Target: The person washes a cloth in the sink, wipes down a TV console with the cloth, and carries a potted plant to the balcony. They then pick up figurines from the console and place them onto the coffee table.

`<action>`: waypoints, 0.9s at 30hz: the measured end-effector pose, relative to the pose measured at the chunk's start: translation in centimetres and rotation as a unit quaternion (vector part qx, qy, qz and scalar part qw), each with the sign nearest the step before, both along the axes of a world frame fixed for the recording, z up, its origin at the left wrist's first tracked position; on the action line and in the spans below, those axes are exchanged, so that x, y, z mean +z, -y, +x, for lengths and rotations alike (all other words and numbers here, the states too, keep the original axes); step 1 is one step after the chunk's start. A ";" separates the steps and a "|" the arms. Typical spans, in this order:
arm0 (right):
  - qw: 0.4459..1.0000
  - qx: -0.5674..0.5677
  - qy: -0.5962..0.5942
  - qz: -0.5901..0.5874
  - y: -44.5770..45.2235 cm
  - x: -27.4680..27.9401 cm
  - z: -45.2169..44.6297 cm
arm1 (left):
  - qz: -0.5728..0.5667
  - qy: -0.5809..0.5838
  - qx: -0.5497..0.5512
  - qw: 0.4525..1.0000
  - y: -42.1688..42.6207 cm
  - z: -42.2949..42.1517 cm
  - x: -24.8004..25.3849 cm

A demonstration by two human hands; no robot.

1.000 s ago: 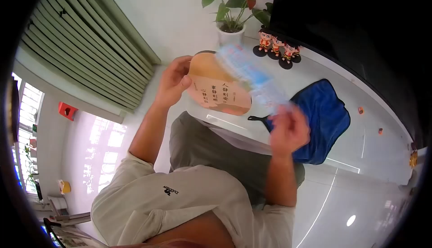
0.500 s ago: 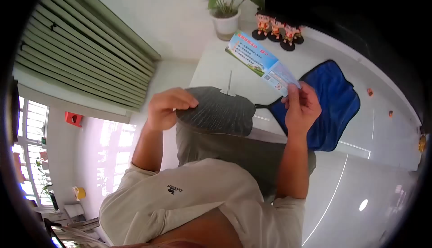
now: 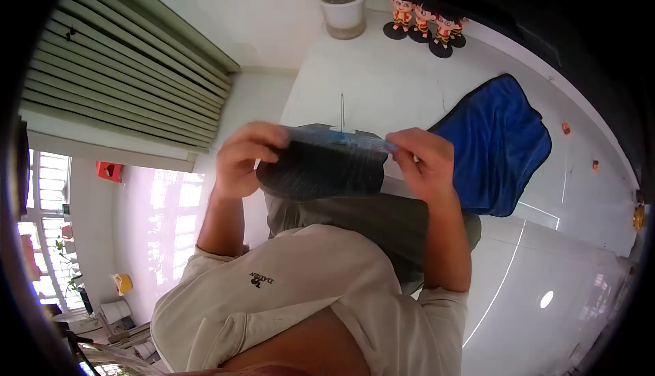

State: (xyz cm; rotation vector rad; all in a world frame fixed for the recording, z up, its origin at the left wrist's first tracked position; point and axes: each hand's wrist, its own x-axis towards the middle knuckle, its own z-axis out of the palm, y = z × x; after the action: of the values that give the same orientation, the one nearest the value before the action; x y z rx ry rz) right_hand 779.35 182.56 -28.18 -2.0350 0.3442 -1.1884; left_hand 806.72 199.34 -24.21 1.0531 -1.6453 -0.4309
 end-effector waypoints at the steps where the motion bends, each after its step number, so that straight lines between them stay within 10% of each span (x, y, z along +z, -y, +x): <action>1: 0.999 0.027 -0.001 -0.021 0.1 0.0 0.1 | 0.010 0.007 0.035 0.999 0.2 -0.3 0.5; 11: 0.992 0.087 -0.065 0.069 0.5 2.0 -1.5 | -0.002 -0.011 -0.001 1.000 1.9 -0.4 0.0; 13: 0.990 -0.062 -0.123 -0.024 2.5 0.9 -3.7 | -0.017 0.029 0.027 0.999 1.2 0.3 0.0; 19: 0.752 -0.417 -0.507 -0.061 9.5 -3.9 -9.9 | -0.048 -0.023 0.121 0.991 -2.4 2.5 -0.4; 27: 0.812 -0.216 -0.521 -0.150 2.5 -3.4 1.0 | -0.060 -0.062 0.194 0.977 -5.8 3.6 -0.2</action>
State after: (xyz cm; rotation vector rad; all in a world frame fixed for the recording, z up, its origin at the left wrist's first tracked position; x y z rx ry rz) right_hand 780.39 180.07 -31.55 -2.8436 1.2613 -0.1958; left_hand 810.36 205.14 -24.43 1.1984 -1.2987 -0.1341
